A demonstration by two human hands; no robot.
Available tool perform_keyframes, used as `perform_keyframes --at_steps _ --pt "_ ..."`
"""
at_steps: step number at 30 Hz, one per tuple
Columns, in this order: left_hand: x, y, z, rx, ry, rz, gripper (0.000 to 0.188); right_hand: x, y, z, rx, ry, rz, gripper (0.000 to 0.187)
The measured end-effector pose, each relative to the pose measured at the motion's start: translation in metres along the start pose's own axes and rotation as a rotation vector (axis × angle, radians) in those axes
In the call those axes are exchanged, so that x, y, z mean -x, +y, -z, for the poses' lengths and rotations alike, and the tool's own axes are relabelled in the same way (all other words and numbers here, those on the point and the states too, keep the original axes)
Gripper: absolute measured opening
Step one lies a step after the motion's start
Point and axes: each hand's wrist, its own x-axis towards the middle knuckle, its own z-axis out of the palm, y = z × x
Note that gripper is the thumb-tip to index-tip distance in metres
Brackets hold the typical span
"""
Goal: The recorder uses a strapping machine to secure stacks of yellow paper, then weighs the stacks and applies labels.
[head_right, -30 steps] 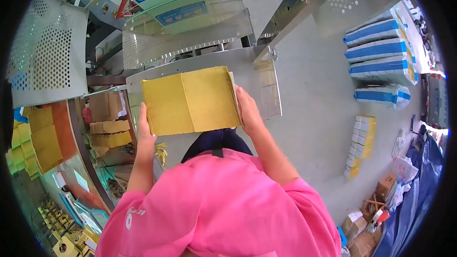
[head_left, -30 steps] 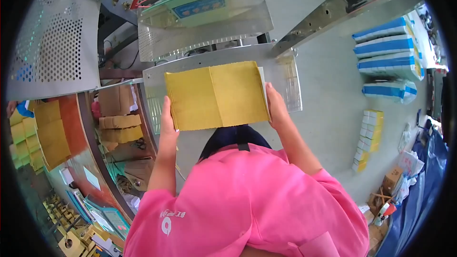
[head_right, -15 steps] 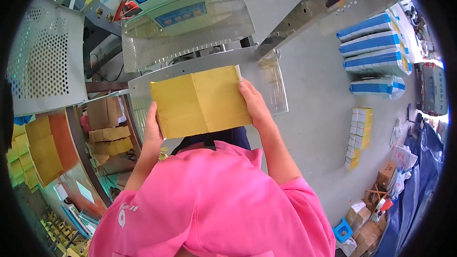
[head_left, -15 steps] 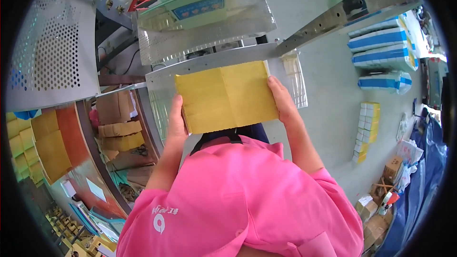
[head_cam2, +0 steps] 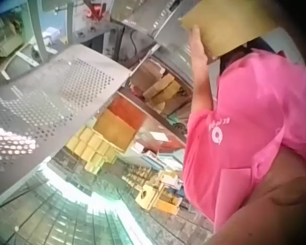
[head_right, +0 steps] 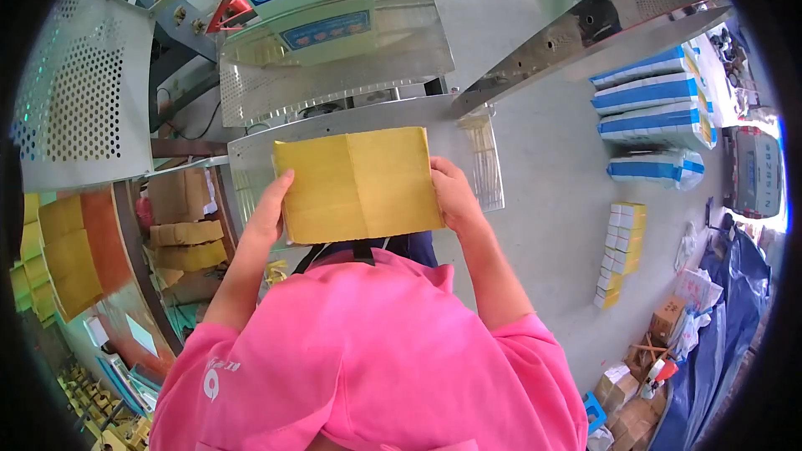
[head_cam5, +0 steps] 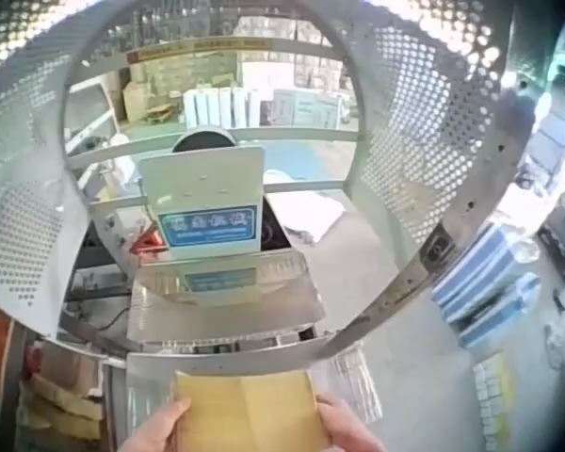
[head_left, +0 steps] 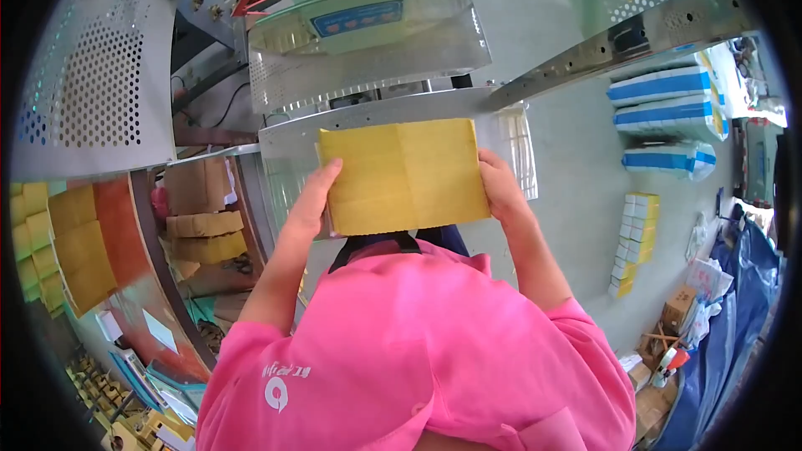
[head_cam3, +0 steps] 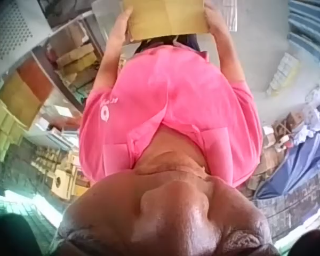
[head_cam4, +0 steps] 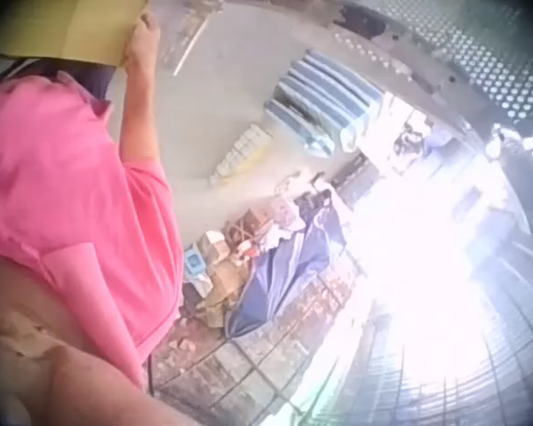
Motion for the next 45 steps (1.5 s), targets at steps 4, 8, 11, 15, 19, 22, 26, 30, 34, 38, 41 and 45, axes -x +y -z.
perform_keyframes --at_steps 4,8,11,15,19,22,26,30,34,38,41,45 --pt "0.0 0.013 -0.016 -0.116 0.053 -0.242 0.057 -0.005 -0.026 -0.018 0.026 -0.062 0.225 0.028" --pt "0.007 0.021 -0.026 -0.3 -0.025 -0.643 0.071 -0.022 -0.04 -0.009 -0.157 -0.15 0.456 0.028" --pt "-0.026 -0.029 0.006 -0.79 0.095 -0.814 0.074 -0.045 -0.025 0.002 -0.201 -0.162 0.516 0.032" --pt "-0.047 -0.037 -0.024 -0.737 0.116 -0.895 0.068 -0.06 -0.027 0.01 -0.237 -0.042 0.577 0.034" --pt "-0.064 -0.027 -0.044 -0.643 0.079 -0.801 0.056 -0.054 -0.028 0.024 -0.159 0.074 0.586 0.033" --pt "-0.068 -0.022 -0.052 -0.644 0.056 -0.819 0.05 -0.042 -0.035 0.022 0.021 0.225 0.649 0.028" --pt "-0.073 -0.022 -0.079 -0.657 0.034 -0.627 0.058 -0.017 -0.037 0.05 0.334 0.622 0.766 0.018" --pt "-0.092 -0.025 -0.078 -0.647 0.06 -0.665 0.077 0.036 -0.059 0.041 0.433 0.636 1.139 0.026" --pt "-0.086 -0.034 -0.052 -0.487 0.037 -0.711 0.087 0.069 -0.125 -0.06 0.987 0.087 1.32 0.059" --pt "-0.072 -0.013 -0.062 -0.271 0.004 -0.718 0.094 0.035 -0.144 -0.113 1.346 -0.139 1.439 0.065" --pt "-0.065 -0.006 -0.065 -0.634 0.066 -0.753 0.098 0.0 -0.121 -0.113 1.558 -0.26 1.369 0.068" --pt "-0.068 -0.019 -0.065 -0.609 0.123 -0.863 0.094 0.013 -0.133 -0.119 1.524 -0.222 1.351 0.067"
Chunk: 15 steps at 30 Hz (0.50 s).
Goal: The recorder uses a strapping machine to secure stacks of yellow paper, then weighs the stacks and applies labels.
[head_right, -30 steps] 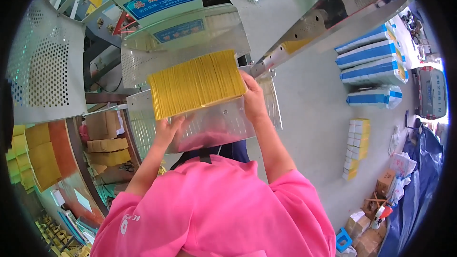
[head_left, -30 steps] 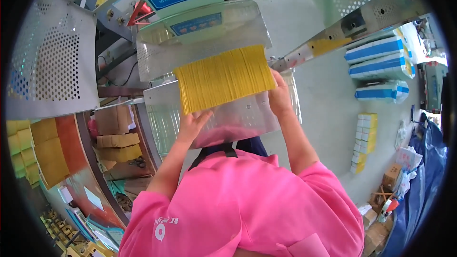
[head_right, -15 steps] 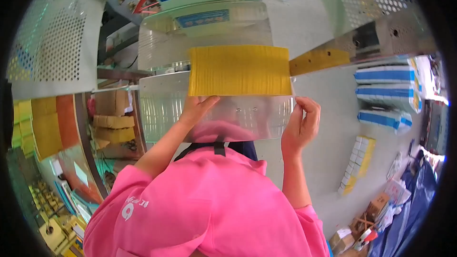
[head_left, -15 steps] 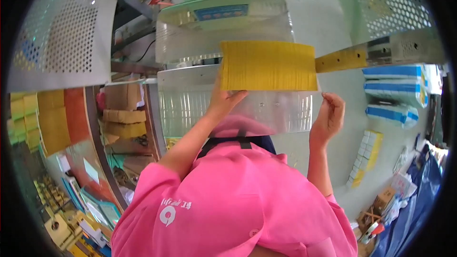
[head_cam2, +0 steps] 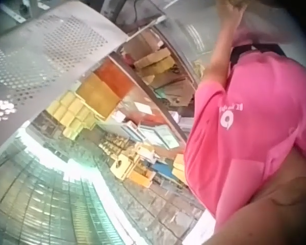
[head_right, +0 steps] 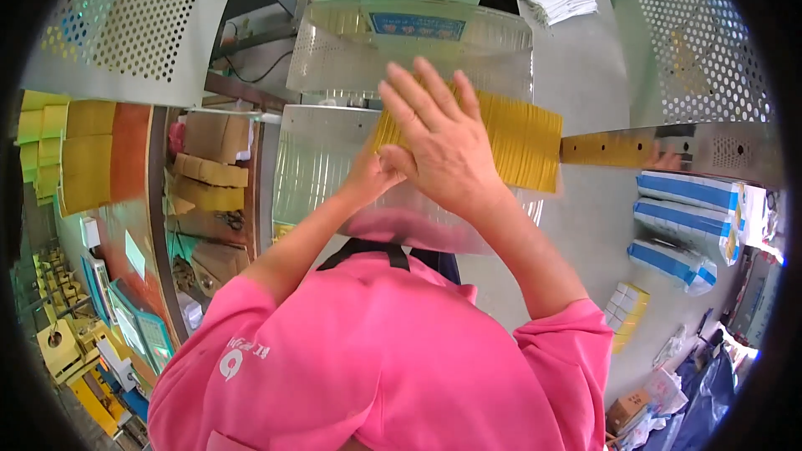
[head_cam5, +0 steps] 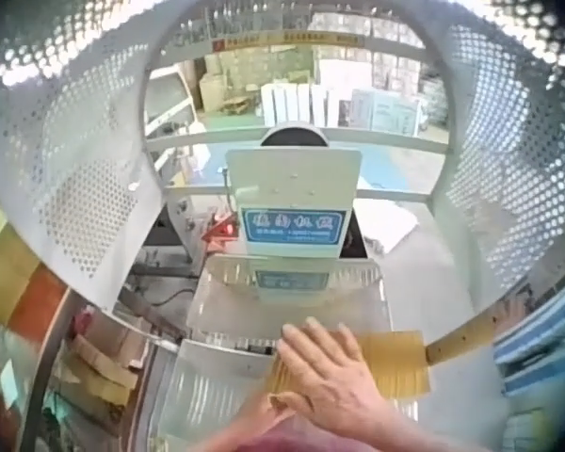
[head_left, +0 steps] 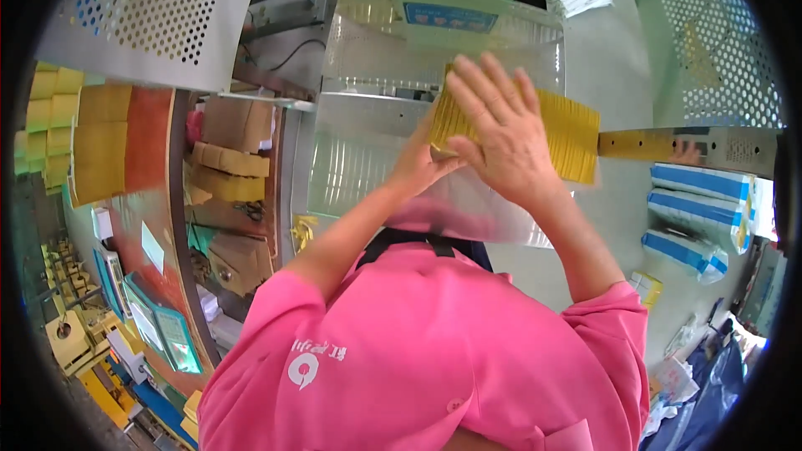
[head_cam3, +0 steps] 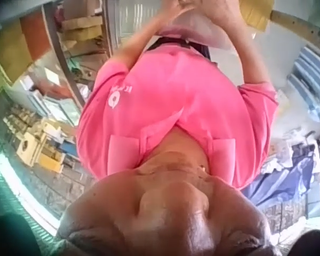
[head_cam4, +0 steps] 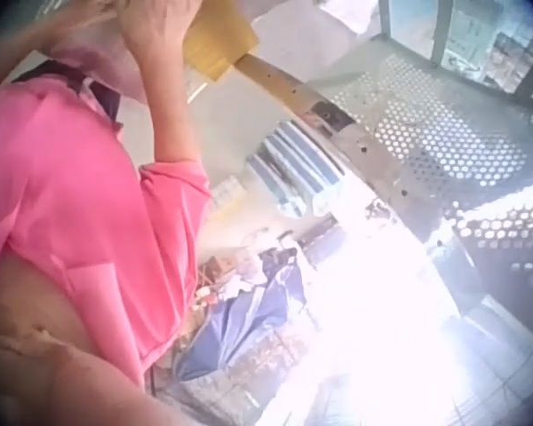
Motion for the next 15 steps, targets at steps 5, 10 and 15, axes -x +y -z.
perform_keyframes --at_steps 5,10,15 --pt "-0.011 0.005 -0.019 -0.053 -0.012 -0.067 0.086 0.005 0.014 -0.025 0.082 -0.089 -0.012 0.066" --pt "0.003 -0.03 -0.008 0.194 -0.12 0.166 0.082 0.072 0.015 0.015 -0.208 0.405 -0.197 0.044" --pt "-0.004 -0.01 -0.007 0.125 -0.144 0.161 0.076 0.193 0.055 -0.037 -0.528 0.873 -0.75 0.044"
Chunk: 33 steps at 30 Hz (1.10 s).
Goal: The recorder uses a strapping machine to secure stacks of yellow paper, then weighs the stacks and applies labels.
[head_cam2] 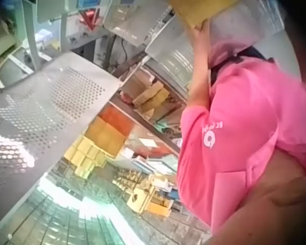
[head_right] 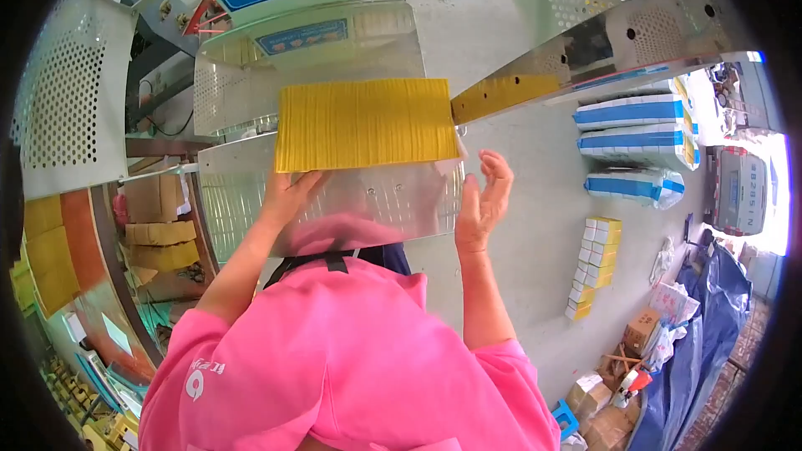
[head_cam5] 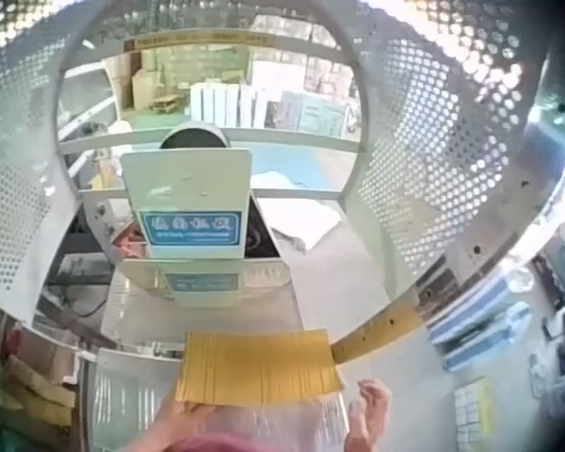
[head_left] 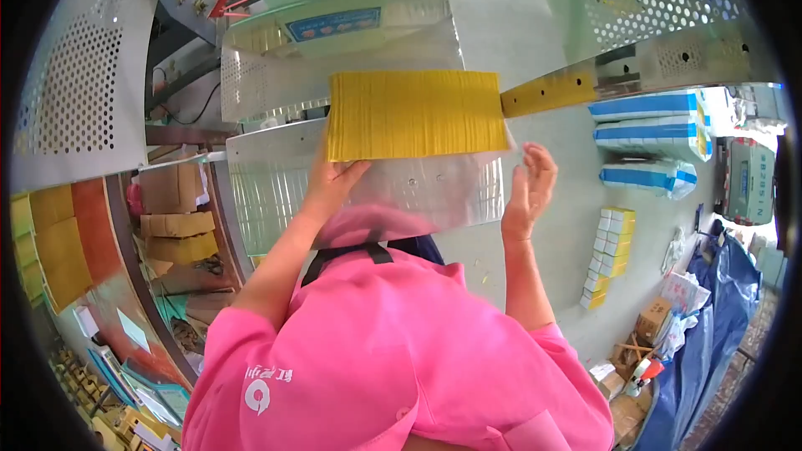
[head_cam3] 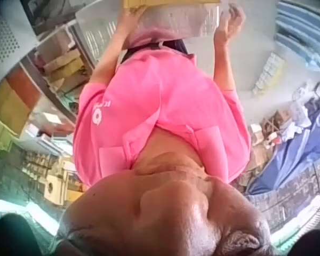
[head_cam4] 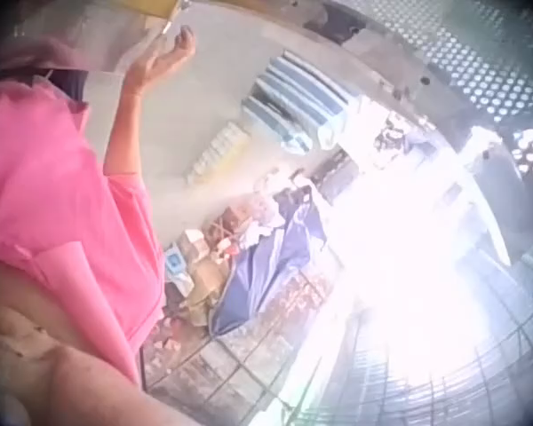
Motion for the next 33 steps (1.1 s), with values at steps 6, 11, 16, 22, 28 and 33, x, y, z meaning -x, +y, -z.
perform_keyframes --at_steps 6,11,16,22,28,33 --pt "-0.006 0.002 0.01 0.112 -0.075 0.017 0.066 0.003 0.045 -0.029 -0.25 -0.27 -0.394 0.05" --pt "-0.004 0.042 0.018 0.297 -0.009 0.189 0.057 -0.008 0.039 -0.037 -0.285 -0.325 -0.346 0.042" --pt "0.02 0.102 0.049 0.122 -0.002 0.396 0.041 -0.039 -0.045 -0.025 0.295 -0.623 -0.452 0.031" --pt "0.037 0.068 0.044 0.156 0.083 0.569 0.055 -0.017 0.014 -0.031 0.245 -0.703 -0.434 0.042" --pt "0.044 0.071 0.054 0.165 -0.013 0.604 0.055 -0.018 0.014 -0.011 -0.042 -0.565 -0.444 0.036" --pt "0.049 0.067 0.051 0.179 0.032 0.61 0.054 -0.025 -0.011 -0.008 0.229 -0.631 -0.585 0.034"
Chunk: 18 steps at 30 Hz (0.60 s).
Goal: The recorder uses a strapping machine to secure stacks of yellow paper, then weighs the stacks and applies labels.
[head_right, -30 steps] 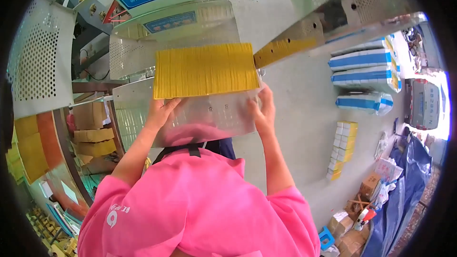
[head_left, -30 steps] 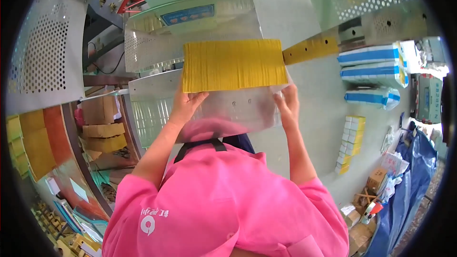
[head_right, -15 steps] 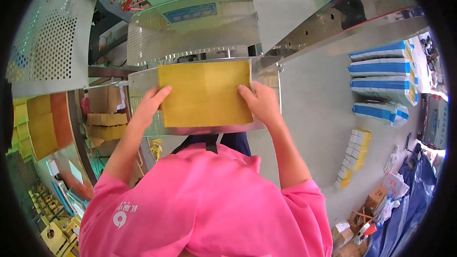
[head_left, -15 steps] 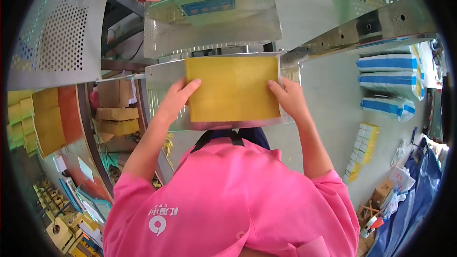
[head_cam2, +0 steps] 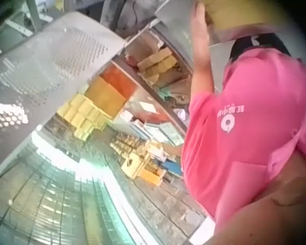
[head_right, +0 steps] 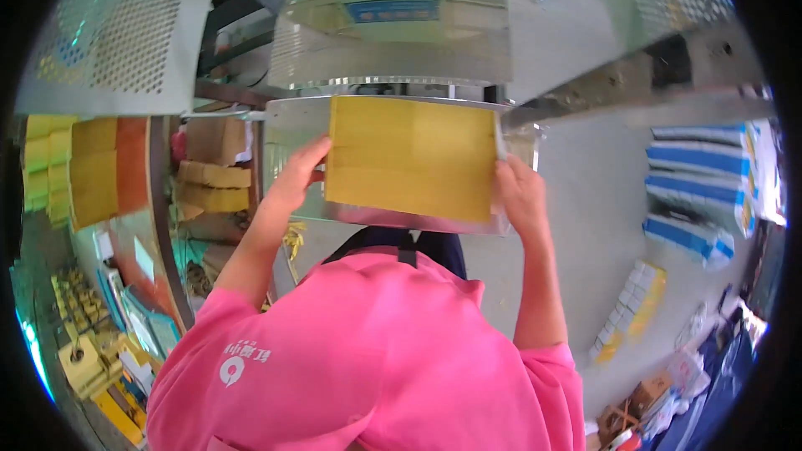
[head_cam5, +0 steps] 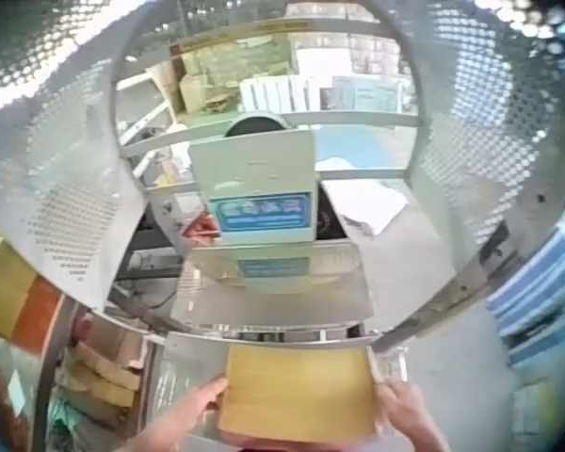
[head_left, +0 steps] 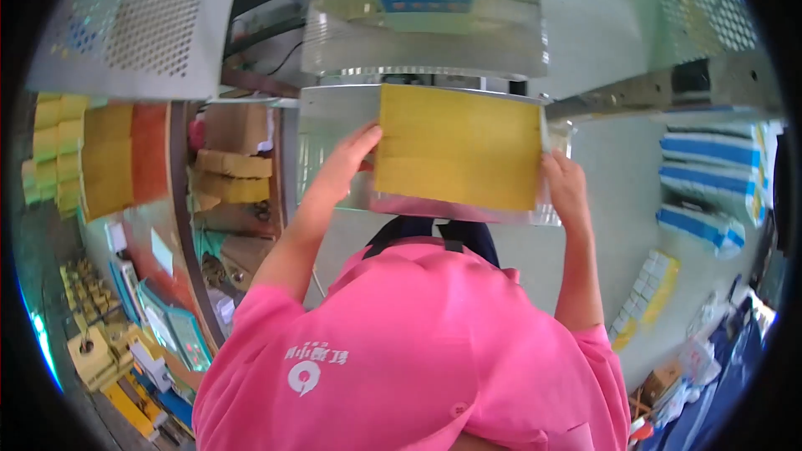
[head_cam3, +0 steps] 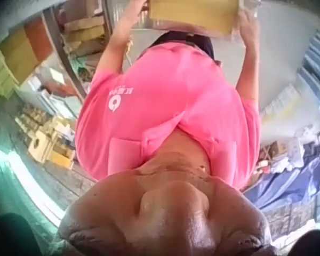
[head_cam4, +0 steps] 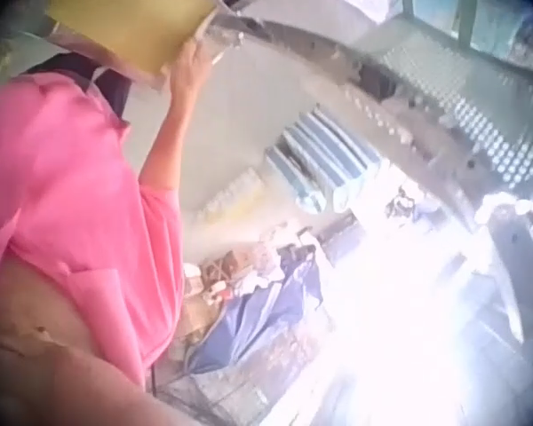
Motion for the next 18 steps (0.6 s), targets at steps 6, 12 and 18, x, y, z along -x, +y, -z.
perform_keyframes --at_steps 6,12,18 --pt "-0.014 -0.028 0.01 0.074 0.038 -0.111 0.056 -0.003 0.005 -0.014 0.149 0.134 0.294 0.031" --pt "-0.018 -0.037 -0.012 0.402 0.06 -0.203 0.052 0.004 0.007 -0.02 0.047 0.09 0.171 0.031" --pt "-0.023 -0.049 -0.025 0.619 0.058 -0.216 0.049 0.003 0.033 -0.033 -0.176 0.068 0.052 0.037"
